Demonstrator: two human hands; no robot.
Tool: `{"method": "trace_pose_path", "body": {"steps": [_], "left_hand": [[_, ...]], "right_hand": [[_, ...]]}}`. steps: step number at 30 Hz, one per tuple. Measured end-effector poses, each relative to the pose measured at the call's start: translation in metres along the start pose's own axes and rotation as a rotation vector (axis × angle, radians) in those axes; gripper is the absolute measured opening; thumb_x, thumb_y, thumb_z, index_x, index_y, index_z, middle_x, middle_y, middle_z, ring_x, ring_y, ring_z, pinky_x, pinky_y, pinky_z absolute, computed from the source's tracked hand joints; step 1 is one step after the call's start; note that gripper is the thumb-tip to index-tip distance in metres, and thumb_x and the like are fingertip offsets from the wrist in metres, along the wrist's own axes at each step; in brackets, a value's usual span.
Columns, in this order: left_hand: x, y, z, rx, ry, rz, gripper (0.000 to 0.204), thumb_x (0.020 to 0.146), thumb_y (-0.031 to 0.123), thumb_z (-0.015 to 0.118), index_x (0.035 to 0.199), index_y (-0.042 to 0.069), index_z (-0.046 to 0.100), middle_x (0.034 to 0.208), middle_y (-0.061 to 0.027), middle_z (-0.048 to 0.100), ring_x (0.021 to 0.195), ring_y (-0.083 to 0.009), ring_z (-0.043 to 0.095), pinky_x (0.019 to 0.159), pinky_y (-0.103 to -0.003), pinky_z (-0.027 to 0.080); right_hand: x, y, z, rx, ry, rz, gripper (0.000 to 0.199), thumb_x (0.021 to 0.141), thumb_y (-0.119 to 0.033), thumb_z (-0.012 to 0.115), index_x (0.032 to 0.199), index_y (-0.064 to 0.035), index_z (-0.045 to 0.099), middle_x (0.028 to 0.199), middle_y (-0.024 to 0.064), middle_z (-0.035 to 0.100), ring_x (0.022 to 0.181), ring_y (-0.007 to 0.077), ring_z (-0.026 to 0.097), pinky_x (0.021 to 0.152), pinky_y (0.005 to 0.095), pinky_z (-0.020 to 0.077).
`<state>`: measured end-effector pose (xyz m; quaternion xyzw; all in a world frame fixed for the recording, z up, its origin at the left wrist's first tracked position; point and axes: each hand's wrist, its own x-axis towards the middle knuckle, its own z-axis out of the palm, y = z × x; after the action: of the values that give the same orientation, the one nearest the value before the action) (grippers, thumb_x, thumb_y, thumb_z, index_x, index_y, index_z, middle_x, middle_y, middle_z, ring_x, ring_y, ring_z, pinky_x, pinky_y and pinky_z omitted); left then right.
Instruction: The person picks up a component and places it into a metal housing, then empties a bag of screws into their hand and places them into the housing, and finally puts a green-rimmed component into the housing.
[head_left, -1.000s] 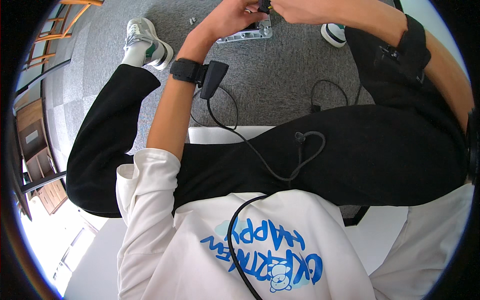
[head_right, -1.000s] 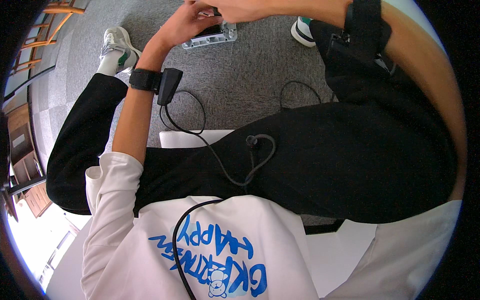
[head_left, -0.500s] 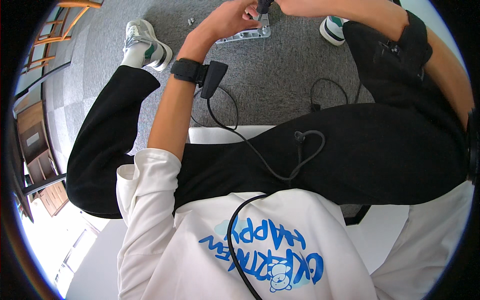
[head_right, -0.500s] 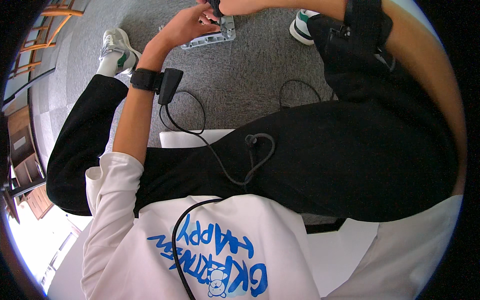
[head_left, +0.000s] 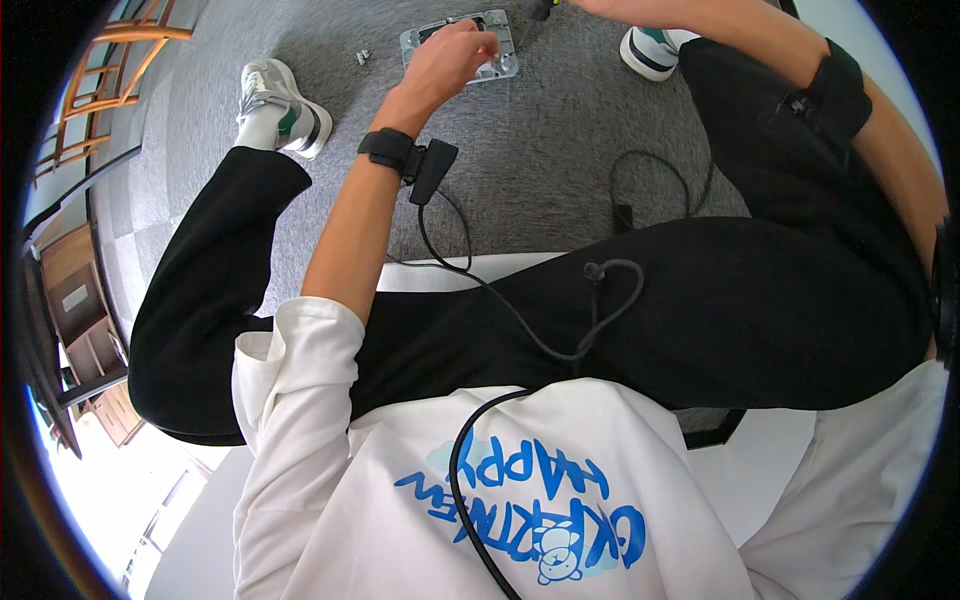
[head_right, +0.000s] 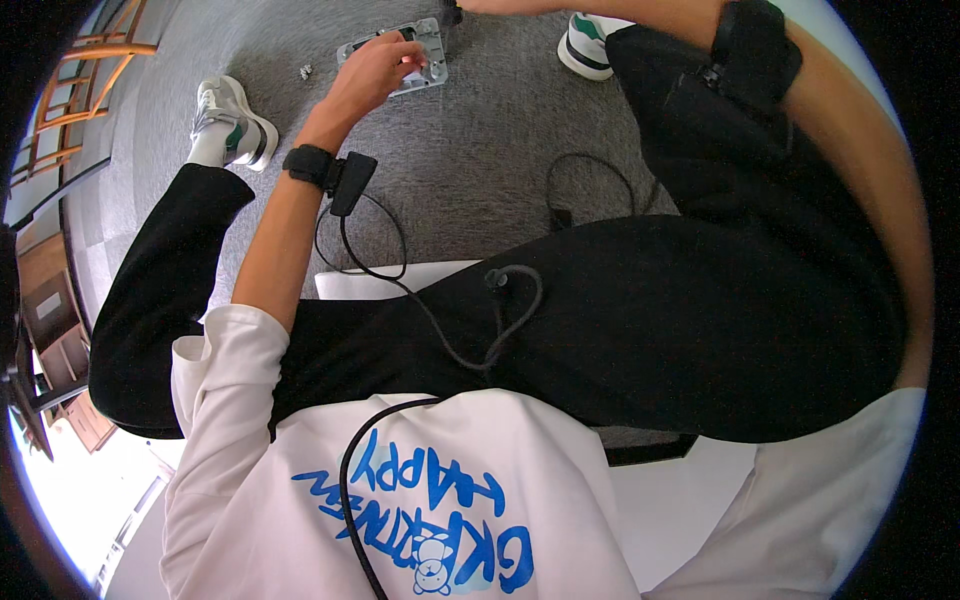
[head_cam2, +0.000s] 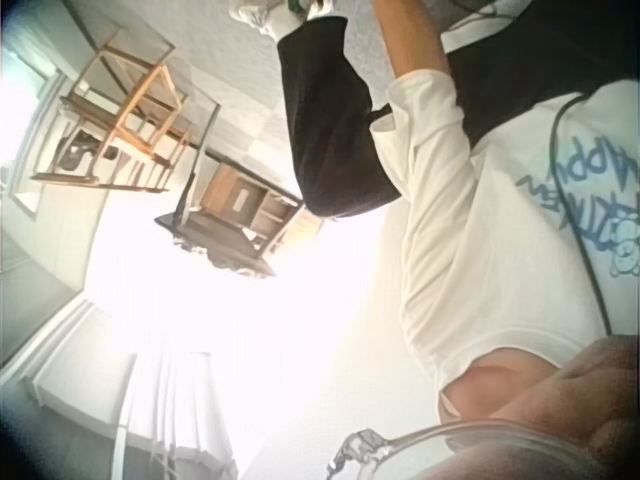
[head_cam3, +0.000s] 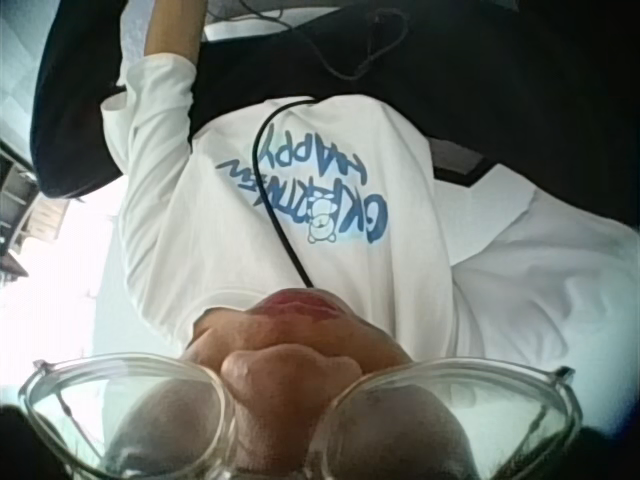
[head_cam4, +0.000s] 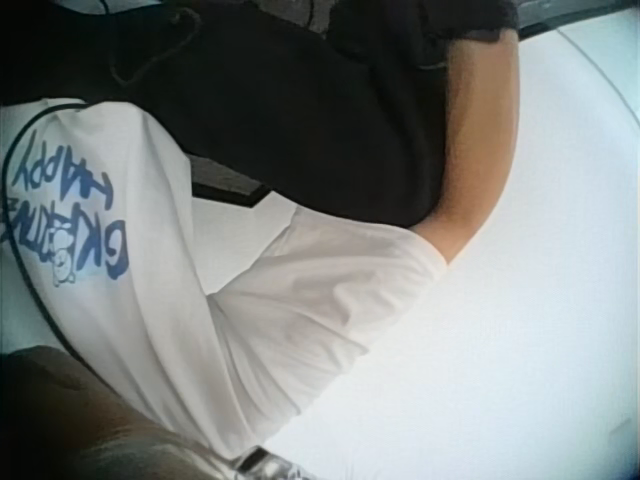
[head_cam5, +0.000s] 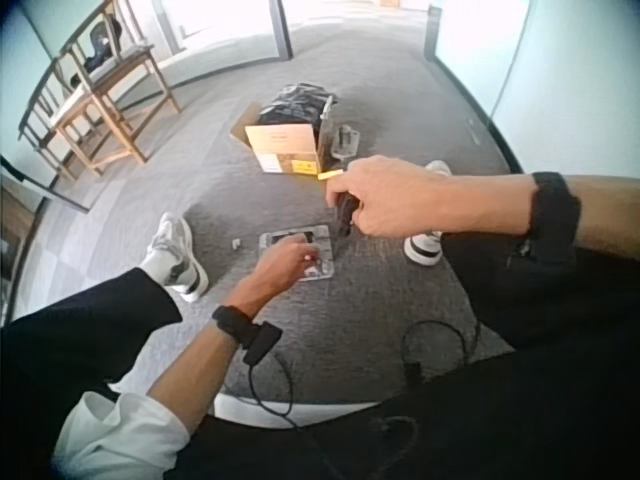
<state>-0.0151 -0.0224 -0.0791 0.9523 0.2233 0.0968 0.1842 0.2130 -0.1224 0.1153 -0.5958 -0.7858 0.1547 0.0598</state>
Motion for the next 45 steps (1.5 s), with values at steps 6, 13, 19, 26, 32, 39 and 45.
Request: {"method": "trace_pose_path", "body": {"steps": [6,13,19,26,32,39,45], "left_hand": [[0.004,0.0,-0.006,0.035,-0.037,0.053,0.01,0.095,0.018,0.065,0.1,0.011,0.07,0.097,-0.0093,0.065,0.094,-0.0336,0.066,0.078,-0.046,0.053],[0.001,0.002,-0.002,0.028,0.056,0.024,0.012,0.095,0.021,0.065,0.101,0.01,0.066,0.097,-0.0125,0.066,0.091,-0.0375,0.066,0.078,-0.049,0.052],[0.005,-0.015,-0.012,-0.076,0.174,-0.12,0.019,0.094,0.023,0.07,0.103,0.007,0.066,0.093,-0.0132,0.072,0.089,-0.0338,0.07,0.077,-0.042,0.054],[0.002,-0.03,-0.045,-0.099,0.32,-0.312,0.027,0.093,0.033,0.073,0.099,0.006,0.074,0.082,-0.0069,0.072,0.075,-0.0186,0.068,0.071,-0.033,0.053],[-0.018,-0.076,-0.05,-0.077,0.313,-0.526,0.029,0.095,0.035,0.07,0.105,0.008,0.075,0.087,-0.0082,0.075,0.078,-0.0192,0.07,0.074,-0.033,0.055],[-0.047,-0.1,-0.038,0.024,0.371,-0.697,0.041,0.091,0.045,0.073,0.1,0.005,0.075,0.086,-0.0095,0.075,0.08,-0.0232,0.072,0.076,-0.036,0.055],[-0.076,-0.09,-0.015,-0.095,0.379,-0.829,0.034,0.087,0.038,0.075,0.093,0.005,0.071,0.089,-0.0163,0.074,0.087,-0.0352,0.072,0.08,-0.044,0.056]], "right_hand": [[-0.009,0.004,0.006,0.048,0.088,-0.054,0.03,0.078,-0.006,0.059,0.108,-0.0028,0.068,0.101,0.0251,0.067,0.101,0.0434,0.063,0.088,0.0497,0.049],[-0.014,0.014,0.005,0.074,0.173,-0.058,0.029,0.079,-0.007,0.06,0.106,-0.0017,0.069,0.099,0.0253,0.069,0.098,0.0431,0.065,0.086,0.0497,0.0508],[-0.023,0.015,0.003,0.071,0.198,-0.086,0.03,0.08,-0.008,0.06,0.108,-0.0021,0.069,0.101,0.0238,0.069,0.101,0.0414,0.064,0.089,0.0482,0.05],[-0.022,0.013,0.008,0.047,0.092,0.016,0.028,0.083,-0.01,0.061,0.109,-0.0041,0.069,0.098,0.0211,0.067,0.1,0.0396,0.063,0.089,0.0476,0.049],[-0.016,0.006,0.007,0.046,0.057,-0.036,0.028,0.082,-0.01,0.064,0.108,-0.0041,0.069,0.098,0.0189,0.067,0.099,0.0375,0.064,0.088,0.0458,0.0498],[-0.009,0.025,0.036,0.028,0.061,-0.091,0.031,0.09,-0.009,0.068,0.12,-0.0115,0.063,0.095,0.0117,0.06,0.087,0.0271,0.062,0.077,0.0378,0.0468],[-0.002,0.009,0.036,-0.029,0.064,-0.118,0.031,0.086,-0.011,0.065,0.118,-0.0119,0.063,0.099,0.0147,0.063,0.095,0.0344,0.064,0.083,0.0447,0.0504]]}}
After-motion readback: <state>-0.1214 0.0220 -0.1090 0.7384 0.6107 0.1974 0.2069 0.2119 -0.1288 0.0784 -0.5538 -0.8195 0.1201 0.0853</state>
